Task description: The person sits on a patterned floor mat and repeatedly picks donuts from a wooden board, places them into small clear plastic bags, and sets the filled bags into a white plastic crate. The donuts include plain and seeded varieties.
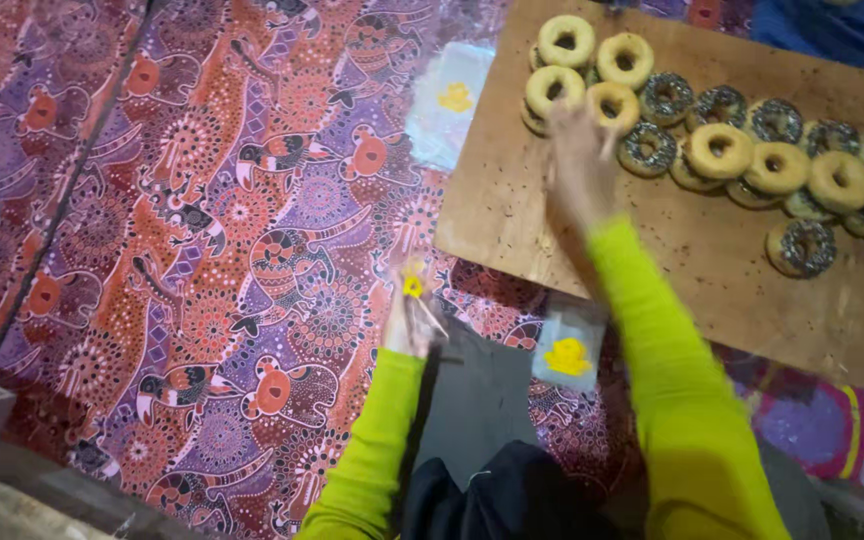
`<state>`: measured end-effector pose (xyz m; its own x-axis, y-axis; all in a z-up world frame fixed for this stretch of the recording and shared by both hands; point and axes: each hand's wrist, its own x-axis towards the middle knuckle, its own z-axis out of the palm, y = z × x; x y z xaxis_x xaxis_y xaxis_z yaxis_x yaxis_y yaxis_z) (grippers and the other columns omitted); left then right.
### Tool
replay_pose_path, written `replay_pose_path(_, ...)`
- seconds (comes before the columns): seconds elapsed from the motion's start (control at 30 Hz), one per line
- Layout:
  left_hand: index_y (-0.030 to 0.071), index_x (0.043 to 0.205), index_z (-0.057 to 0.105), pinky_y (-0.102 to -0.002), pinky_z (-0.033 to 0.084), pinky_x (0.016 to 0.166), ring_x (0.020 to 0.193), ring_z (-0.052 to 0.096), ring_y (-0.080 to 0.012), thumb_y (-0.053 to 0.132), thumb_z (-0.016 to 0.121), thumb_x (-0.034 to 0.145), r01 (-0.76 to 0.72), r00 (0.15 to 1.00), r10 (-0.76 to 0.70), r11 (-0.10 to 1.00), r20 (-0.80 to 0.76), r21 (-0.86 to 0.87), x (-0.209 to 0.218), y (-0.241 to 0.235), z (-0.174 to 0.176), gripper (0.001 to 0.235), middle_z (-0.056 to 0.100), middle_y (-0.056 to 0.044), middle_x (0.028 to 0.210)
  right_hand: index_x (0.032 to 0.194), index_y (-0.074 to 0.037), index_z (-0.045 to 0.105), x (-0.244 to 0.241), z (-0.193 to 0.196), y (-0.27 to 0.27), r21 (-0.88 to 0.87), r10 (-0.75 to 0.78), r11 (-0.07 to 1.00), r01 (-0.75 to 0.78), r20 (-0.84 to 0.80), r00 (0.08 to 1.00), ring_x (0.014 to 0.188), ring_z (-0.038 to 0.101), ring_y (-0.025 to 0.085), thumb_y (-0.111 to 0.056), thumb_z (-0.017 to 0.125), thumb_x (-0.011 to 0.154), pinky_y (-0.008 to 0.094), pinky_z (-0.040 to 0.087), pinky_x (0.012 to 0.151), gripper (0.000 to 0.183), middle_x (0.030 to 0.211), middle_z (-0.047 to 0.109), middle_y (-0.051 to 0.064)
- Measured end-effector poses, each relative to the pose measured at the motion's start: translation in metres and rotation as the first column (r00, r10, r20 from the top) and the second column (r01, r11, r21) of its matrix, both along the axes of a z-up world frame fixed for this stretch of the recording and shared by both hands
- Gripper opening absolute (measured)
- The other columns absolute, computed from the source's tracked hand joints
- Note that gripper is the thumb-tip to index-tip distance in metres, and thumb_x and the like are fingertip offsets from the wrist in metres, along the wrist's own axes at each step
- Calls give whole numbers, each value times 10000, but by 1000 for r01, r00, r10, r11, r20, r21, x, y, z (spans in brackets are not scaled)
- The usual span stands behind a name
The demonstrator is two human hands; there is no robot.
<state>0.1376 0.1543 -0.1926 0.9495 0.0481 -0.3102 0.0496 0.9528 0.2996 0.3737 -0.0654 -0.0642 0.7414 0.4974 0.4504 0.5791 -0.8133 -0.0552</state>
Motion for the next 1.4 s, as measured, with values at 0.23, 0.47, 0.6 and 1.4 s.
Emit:
replay_pose_path(0.23,64,1291,585,-466,606,874,1008,719,-318,452,540,1066,71,989,-60,994,136,-80,59,-17,52,451,716,-105,1108,1269,-112,591,36,33,-19,548,211,823,151,-541,814,1351,453,393,-199,727,897,528,392,1118,406,1397,590,149)
replay_pose_path(0.47,61,1331,556,-422,594,878,981,713,-301,349,599,1044,21,974,0,996,-229,89,58,-87,60,409,673,-150,1161,1527,18,438,-233,-35,-60,459,977,-148,876,-69,202,1236,634,312,-246,614,1010,454,515,1002,607,1409,609,196)
replay_pose_path(0.6,-25,1367,577,-315,556,910,1136,698,-254,219,645,1058,121,986,-152,937,73,328,12,-127,87,399,700,-132,1221,1466,10,462,-264,-61,-79,388,924,-233,892,-199,328,1200,642,281,-223,637,1022,454,529,1055,531,1380,604,161)
replay_pose_path(1.4,21,1089,699,-384,591,832,865,730,-257,159,515,1060,30,747,-663,118,57,993,-140,-185,202,231,742,-168,942,983,-75,724,-327,139,-184,-24,306,949,-313,-162,938,870,656,300,-191,746,803,443,532,758,215,897,659,107)
